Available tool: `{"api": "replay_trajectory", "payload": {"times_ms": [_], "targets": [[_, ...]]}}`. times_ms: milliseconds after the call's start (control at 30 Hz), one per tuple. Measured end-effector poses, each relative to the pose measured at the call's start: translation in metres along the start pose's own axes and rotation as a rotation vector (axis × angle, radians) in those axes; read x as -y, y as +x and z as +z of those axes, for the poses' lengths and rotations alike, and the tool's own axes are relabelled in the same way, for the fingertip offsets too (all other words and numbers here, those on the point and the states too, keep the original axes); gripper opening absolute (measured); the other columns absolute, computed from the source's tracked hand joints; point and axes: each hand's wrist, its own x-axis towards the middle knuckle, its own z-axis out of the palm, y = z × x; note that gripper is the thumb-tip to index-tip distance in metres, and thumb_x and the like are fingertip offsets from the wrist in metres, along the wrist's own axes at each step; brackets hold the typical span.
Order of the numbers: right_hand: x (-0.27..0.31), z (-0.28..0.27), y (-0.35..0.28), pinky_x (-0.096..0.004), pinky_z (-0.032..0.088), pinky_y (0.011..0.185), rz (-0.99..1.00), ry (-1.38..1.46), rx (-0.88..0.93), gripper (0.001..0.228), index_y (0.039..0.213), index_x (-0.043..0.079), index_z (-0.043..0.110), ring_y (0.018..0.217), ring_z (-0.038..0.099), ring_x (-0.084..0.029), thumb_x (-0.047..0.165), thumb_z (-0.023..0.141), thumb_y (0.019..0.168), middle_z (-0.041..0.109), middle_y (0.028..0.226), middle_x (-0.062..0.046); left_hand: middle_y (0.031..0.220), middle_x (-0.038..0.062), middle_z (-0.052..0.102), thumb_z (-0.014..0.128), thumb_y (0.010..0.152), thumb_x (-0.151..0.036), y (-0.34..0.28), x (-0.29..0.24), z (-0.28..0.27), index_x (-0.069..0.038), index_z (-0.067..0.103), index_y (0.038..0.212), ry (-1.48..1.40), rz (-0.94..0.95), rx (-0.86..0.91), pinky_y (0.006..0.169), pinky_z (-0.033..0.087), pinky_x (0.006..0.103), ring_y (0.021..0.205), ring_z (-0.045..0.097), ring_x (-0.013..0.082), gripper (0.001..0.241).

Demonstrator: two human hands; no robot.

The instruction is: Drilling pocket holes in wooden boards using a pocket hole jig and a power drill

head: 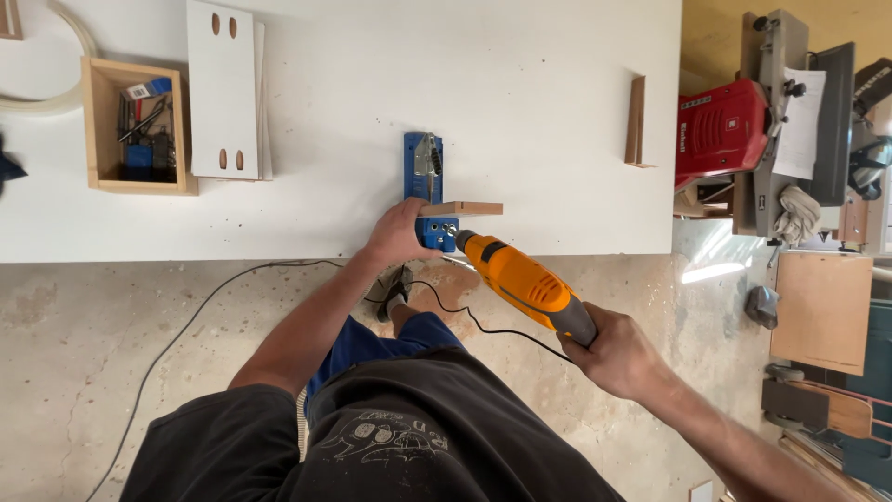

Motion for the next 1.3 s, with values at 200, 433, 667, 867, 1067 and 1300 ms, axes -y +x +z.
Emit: {"api": "replay_trajectory", "payload": {"times_ms": [200,433,667,867,1067,1300], "targets": [[-0.002,0.005,0.006,-0.043,0.054,0.064,0.006,-0.040,0.034,0.028,0.085,0.010,0.064,0.077,0.070,-0.039,0.033,0.078,0.076,0.068,0.074,-0.017,0.126,0.013,0.055,0.092,0.071,-0.058,-0.002,-0.003,-0.003,-0.012,0.045,0.138,-0.057,-0.001,0.017,0.115,0.046,0.0526,0.125,0.059,0.0343,0.094],[0.006,0.000,0.015,-0.040,0.056,0.065,0.016,-0.053,0.070,0.023,0.084,0.011,0.065,0.075,0.072,-0.033,0.031,0.077,0.080,0.070,0.073,-0.012,0.130,0.015,0.053,0.089,0.075,-0.059,-0.003,-0.009,-0.009,-0.011,0.043,0.140,-0.071,-0.005,0.032,0.118,0.044,0.0557,0.130,0.056,0.0365,0.093],[0.013,-0.003,0.019,-0.049,0.056,0.069,-0.091,-0.132,0.051,0.030,0.089,0.008,0.065,0.082,0.072,-0.043,0.035,0.074,0.079,0.070,0.079,-0.021,0.126,0.012,0.056,0.092,0.064,-0.061,0.002,0.001,0.005,-0.014,0.044,0.138,0.000,-0.023,0.005,0.116,0.045,0.0515,0.124,0.061,0.0326,0.100],[0.001,0.002,0.013,-0.044,0.054,0.062,-0.212,-0.010,-0.066,0.025,0.082,0.005,0.064,0.069,0.070,-0.039,0.029,0.071,0.081,0.065,0.067,-0.019,0.124,0.012,0.060,0.095,0.057,-0.063,-0.006,-0.010,0.002,-0.016,0.047,0.135,0.026,-0.043,-0.063,0.115,0.046,0.0514,0.121,0.063,0.0344,0.103],[-0.008,-0.006,0.001,-0.038,0.049,0.053,-0.337,0.057,-0.157,0.022,0.078,0.005,0.066,0.054,0.064,-0.030,0.025,0.073,0.083,0.060,0.055,-0.015,0.125,0.014,0.062,0.097,0.056,-0.058,-0.012,-0.023,-0.008,-0.014,0.048,0.132,-0.002,-0.070,-0.096,0.113,0.048,0.0514,0.123,0.063,0.0372,0.101],[-0.013,-0.052,-0.078,-0.039,0.051,0.056,-0.236,-0.011,-0.295,0.024,0.089,0.012,0.073,0.055,0.064,-0.033,0.032,0.079,0.076,0.061,0.054,-0.015,0.125,0.018,0.064,0.100,0.048,-0.054,-0.014,-0.031,-0.011,-0.012,0.050,0.129,0.007,-0.096,-0.111,0.112,0.047,0.0529,0.122,0.063,0.0410,0.104]]}}
